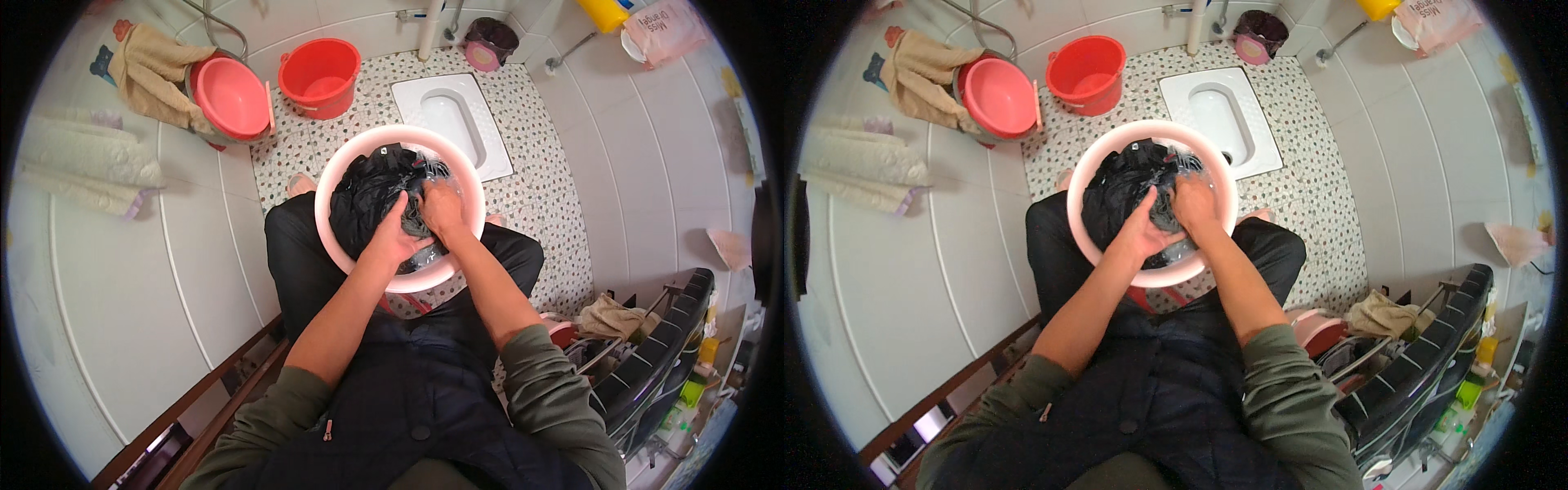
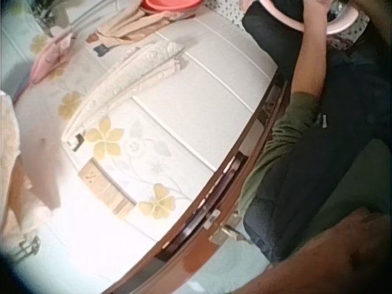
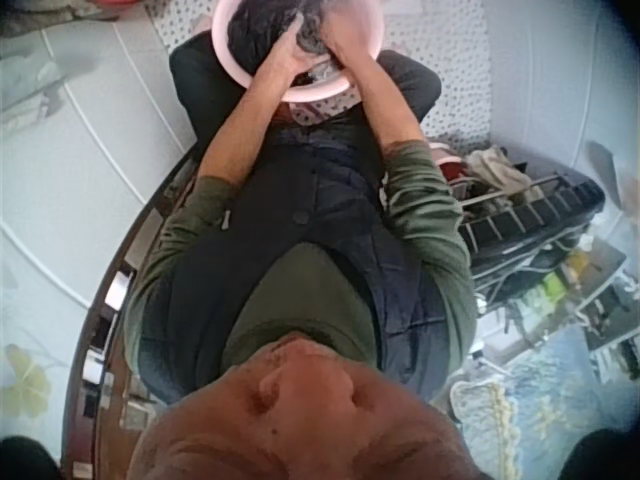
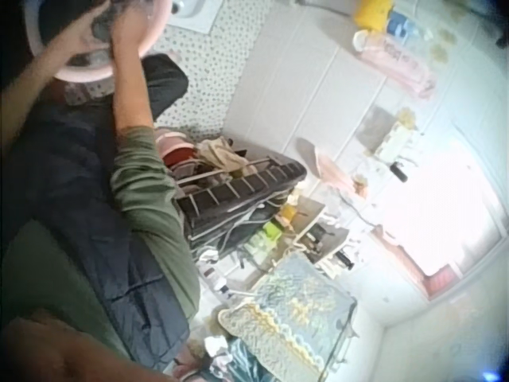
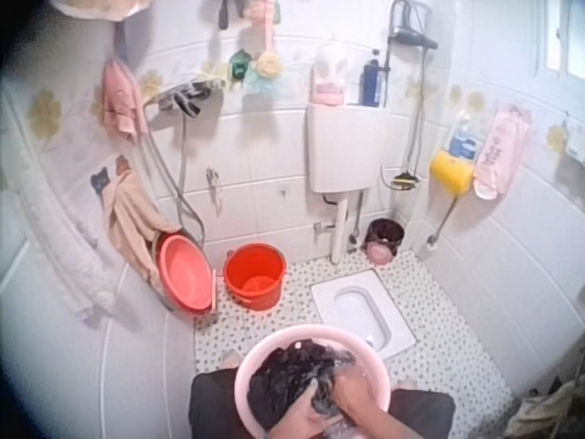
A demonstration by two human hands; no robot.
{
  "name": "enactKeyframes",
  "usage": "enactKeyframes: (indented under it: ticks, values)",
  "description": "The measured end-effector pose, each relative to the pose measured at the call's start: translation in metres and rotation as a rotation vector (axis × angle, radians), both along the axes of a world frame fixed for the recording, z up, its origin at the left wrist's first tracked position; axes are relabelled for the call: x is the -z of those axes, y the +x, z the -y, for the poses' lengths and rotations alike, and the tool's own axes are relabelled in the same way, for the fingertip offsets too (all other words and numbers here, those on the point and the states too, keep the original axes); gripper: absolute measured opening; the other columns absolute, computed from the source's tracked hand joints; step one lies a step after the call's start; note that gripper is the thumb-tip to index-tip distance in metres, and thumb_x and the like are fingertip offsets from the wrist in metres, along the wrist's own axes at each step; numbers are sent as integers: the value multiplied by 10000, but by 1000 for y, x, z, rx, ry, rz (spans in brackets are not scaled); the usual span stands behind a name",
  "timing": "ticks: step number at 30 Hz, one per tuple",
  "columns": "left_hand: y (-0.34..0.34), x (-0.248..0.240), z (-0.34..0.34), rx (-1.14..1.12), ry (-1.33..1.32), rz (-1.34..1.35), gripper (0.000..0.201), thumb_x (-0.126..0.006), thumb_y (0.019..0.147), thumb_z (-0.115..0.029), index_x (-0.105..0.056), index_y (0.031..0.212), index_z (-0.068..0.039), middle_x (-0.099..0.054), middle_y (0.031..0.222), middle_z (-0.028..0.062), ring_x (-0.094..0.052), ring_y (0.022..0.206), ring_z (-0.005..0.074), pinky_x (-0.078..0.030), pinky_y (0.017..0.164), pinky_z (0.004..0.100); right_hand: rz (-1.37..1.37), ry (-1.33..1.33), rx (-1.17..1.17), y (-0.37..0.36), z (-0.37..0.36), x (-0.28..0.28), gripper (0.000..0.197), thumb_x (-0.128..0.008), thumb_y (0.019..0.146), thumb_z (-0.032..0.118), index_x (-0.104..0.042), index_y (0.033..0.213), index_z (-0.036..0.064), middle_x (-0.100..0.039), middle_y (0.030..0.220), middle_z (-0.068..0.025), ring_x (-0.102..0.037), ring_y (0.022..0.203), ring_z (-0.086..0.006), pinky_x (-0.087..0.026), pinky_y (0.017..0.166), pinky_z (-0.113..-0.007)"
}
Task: The person sits on the floor and washes dark-colored clothes by hand in a pink basin filled with water. They scrub and rinse the garments, then wring out the excess water before placing the items aside.
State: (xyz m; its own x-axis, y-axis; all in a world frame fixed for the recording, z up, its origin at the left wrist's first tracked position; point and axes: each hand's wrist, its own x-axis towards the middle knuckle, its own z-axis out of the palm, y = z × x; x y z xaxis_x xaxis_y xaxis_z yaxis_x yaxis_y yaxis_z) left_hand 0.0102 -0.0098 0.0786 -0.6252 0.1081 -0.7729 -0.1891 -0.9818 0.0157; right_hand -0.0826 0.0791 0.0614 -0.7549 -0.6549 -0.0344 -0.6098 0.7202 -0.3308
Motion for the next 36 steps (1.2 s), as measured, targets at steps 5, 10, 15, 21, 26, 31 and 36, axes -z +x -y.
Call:
enactKeyframes:
  ticks: [5,10,15,21,26,31,36]
  values:
    - [-8,-9,8,23,-5,-64,600,-581,877,-534,-479,1328,-152,-478,1376,94,-437,1274,317,-277,1050,630,14,1,-90,-3,4,-2,190,-598,844,182,-597,943,21,-601,945,-194,-612,855,-363,-500,718,-464]
    - [-3,17,7,63,65,-158,459,-526,917,-493,-563,1195,-130,-562,1264,79,-504,1187,248,-382,1029,468,83,-300,-190,50,-8,-76,205,-619,842,221,-588,832,19,-585,836,-152,-605,780,-340,-498,667,-440]
    - [21,125,-2,-18,-288,-635,346,-432,983,-384,-589,1120,-107,-601,1180,83,-547,1117,239,-419,1001,418,-43,-330,-219,84,14,-63,237,-625,852,250,-594,756,36,-601,763,-137,-609,710,-326,-491,613,-435]
    - [-9,27,-10,-45,-60,-107,379,-394,998,-382,-475,1299,-166,-544,1274,48,-462,1227,237,-351,1041,464,44,-239,210,13,34,-13,372,-536,914,357,-604,784,15,-624,766,-228,-609,700,-418,-468,671,-508]
    - [-4,27,-16,-104,-80,-4,433,-400,996,-410,-425,1336,-143,-417,1421,60,-355,1318,257,-195,1094,587,219,-163,284,-9,23,-13,404,-485,936,366,-609,831,-4,-647,871,-253,-622,829,-413,-469,750,-502]
    - [-5,21,-9,-87,29,-136,498,-445,956,-506,-510,1224,-91,-520,1290,96,-464,1209,264,-298,1065,497,36,-280,190,23,14,-32,310,-518,915,306,-598,846,14,-606,843,-211,-592,806,-407,-477,737,-491]
    - [8,92,2,-1375,2269,50,435,-393,980,-454,-565,1141,-88,-578,1176,123,-505,1134,275,-370,1011,423,-7,-367,-107,84,20,-60,255,-537,903,242,-571,773,26,-584,798,-177,-589,765,-361,-487,660,-470]
